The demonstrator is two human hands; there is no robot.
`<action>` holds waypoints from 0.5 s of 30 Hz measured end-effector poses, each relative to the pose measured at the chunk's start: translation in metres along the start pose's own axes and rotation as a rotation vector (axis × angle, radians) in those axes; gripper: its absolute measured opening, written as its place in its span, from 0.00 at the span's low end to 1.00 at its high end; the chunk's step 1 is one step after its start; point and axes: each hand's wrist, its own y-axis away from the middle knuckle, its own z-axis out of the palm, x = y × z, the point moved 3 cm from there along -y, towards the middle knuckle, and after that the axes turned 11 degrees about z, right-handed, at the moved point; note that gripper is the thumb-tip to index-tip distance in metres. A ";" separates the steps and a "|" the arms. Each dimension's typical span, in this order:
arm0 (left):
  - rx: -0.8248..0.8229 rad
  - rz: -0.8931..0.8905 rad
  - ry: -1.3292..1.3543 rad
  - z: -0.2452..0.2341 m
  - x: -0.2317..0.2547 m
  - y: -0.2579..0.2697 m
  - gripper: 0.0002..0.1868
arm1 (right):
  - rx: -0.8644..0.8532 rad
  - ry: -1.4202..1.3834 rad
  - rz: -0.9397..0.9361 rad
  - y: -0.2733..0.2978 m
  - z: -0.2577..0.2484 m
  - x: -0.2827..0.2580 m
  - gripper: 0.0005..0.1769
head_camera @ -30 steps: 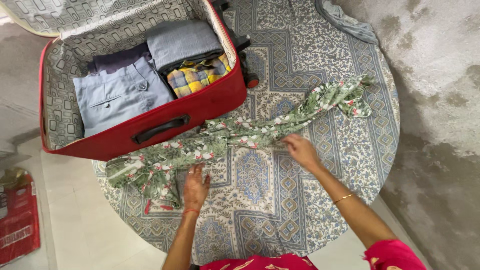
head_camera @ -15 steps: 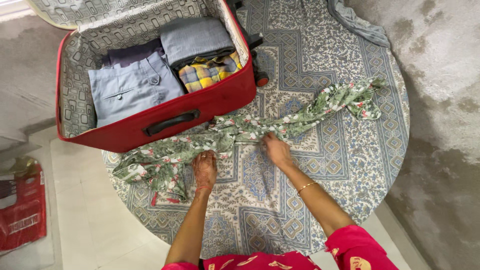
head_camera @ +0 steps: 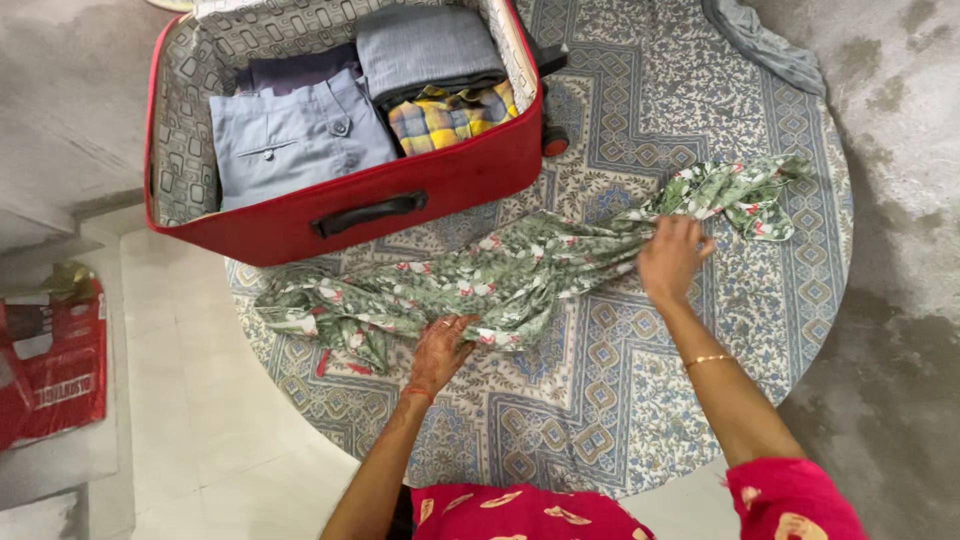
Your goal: The person folds a floral garment by hand and places it into a suitcase before closing the lid and zipping it.
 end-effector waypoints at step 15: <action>-0.029 -0.099 -0.176 0.052 -0.018 0.044 0.28 | -0.569 -0.482 -0.750 0.163 0.013 -0.130 0.19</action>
